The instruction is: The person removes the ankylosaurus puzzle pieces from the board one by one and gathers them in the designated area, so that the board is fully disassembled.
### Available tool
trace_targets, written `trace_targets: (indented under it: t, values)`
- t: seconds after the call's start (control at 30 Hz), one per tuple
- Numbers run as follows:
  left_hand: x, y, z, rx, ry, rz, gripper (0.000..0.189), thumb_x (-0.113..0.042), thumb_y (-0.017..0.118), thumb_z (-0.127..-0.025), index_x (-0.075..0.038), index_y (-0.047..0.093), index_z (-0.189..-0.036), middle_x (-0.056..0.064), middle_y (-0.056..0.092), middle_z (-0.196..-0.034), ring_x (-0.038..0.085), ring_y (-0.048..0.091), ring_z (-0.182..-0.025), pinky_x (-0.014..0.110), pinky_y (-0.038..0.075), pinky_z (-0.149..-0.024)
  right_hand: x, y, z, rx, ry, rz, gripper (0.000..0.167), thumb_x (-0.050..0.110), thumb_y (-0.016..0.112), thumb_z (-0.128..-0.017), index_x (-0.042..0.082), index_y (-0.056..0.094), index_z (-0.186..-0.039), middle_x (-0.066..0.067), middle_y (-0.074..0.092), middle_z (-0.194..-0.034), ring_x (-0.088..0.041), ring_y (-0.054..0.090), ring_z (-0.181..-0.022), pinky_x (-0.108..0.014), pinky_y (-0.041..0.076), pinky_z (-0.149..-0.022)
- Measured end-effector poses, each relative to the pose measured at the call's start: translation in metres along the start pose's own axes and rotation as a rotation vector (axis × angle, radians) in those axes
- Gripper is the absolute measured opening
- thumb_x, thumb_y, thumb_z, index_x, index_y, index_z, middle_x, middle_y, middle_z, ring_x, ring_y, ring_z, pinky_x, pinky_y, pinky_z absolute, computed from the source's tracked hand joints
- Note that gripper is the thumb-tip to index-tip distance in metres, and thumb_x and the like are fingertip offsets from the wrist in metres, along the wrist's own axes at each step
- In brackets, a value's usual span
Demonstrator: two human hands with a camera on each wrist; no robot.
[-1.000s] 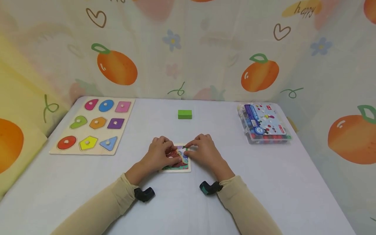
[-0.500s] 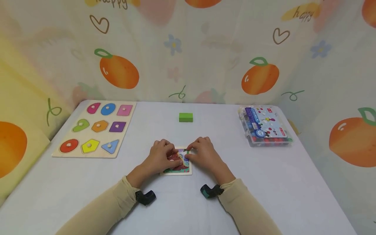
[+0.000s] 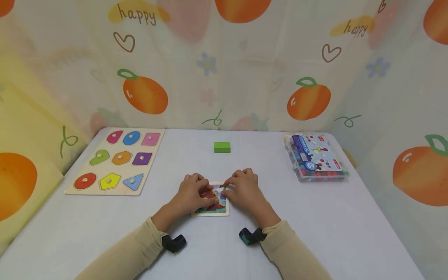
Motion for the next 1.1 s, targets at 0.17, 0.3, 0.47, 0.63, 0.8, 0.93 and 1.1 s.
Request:
trace_targets:
  t: [0.17,0.3,0.47,0.63,0.8,0.93,1.1]
  values:
    - [-0.001,0.001,0.003,0.005,-0.003,-0.002,0.037,-0.053,0.079,-0.076,-0.024,0.067,-0.096,-0.001,0.049,-0.103,0.021,0.039,-0.095,0.04,0.035,-0.08,0.0,0.0,0.002,-0.002,0.034,-0.025,0.02,0.043,0.08,-0.079,0.031,0.076,-0.093,0.002,0.055,-0.103,-0.033,0.04,-0.113,-0.056,0.029,-0.088]
    - [0.001,0.007,0.008,0.024,-0.008,-0.007,0.036,-0.054,0.078,-0.076,-0.025,0.067,-0.096,-0.001,0.048,-0.103,0.021,0.039,-0.095,0.039,0.035,-0.08,-0.004,0.011,0.006,0.029,0.054,-0.108,0.019,0.039,0.081,-0.079,0.03,0.071,-0.092,0.002,0.054,-0.104,-0.031,0.039,-0.115,-0.055,0.027,-0.089]
    - [0.001,0.007,0.008,0.001,0.013,-0.018,0.036,-0.054,0.078,-0.077,-0.024,0.066,-0.094,-0.001,0.048,-0.102,0.021,0.039,-0.094,0.039,0.035,-0.079,-0.008,0.019,0.005,0.051,0.041,-0.195,0.019,0.032,0.079,-0.084,0.026,0.066,-0.095,0.006,0.055,-0.099,-0.025,0.041,-0.109,-0.049,0.03,-0.087]
    - [-0.001,0.0,0.003,-0.036,0.044,-0.039,0.037,-0.054,0.078,-0.077,-0.023,0.066,-0.093,0.0,0.048,-0.101,0.021,0.04,-0.093,0.039,0.035,-0.078,-0.011,0.018,0.0,0.049,0.047,-0.282,0.019,0.027,0.077,-0.086,0.023,0.063,-0.099,0.008,0.051,-0.092,-0.02,0.04,-0.102,-0.042,0.03,-0.086]
    - [-0.003,-0.003,0.004,-0.03,0.043,-0.03,0.035,-0.052,0.079,-0.077,-0.023,0.067,-0.093,0.0,0.049,-0.101,0.022,0.04,-0.092,0.04,0.035,-0.078,-0.011,0.018,-0.001,0.064,0.076,-0.321,0.025,0.028,0.078,-0.085,0.023,0.061,-0.102,0.009,0.052,-0.097,-0.02,0.04,-0.105,-0.043,0.034,-0.087]
    - [-0.003,-0.004,0.004,-0.029,0.036,-0.017,0.035,-0.051,0.079,-0.077,-0.023,0.066,-0.091,0.0,0.049,-0.1,0.022,0.04,-0.092,0.04,0.035,-0.078,-0.01,0.016,0.0,0.064,0.105,-0.354,0.027,0.028,0.08,-0.083,0.023,0.062,-0.103,0.009,0.054,-0.098,-0.019,0.043,-0.103,-0.043,0.037,-0.087]
    - [-0.002,-0.002,0.003,-0.029,0.044,-0.021,0.036,-0.053,0.079,-0.076,-0.024,0.064,-0.089,-0.001,0.049,-0.099,0.021,0.04,-0.091,0.039,0.035,-0.076,-0.008,0.012,0.0,0.046,0.1,-0.433,0.028,0.021,0.082,-0.081,0.02,0.064,-0.102,0.009,0.059,-0.089,-0.015,0.052,-0.092,-0.039,0.041,-0.088]
Point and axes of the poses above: each hand's wrist, its own z-axis away from the middle knuckle, its own y-axis out of the palm, x = y × z, the point moved 6 cm from there along -z, towards the middle knuckle
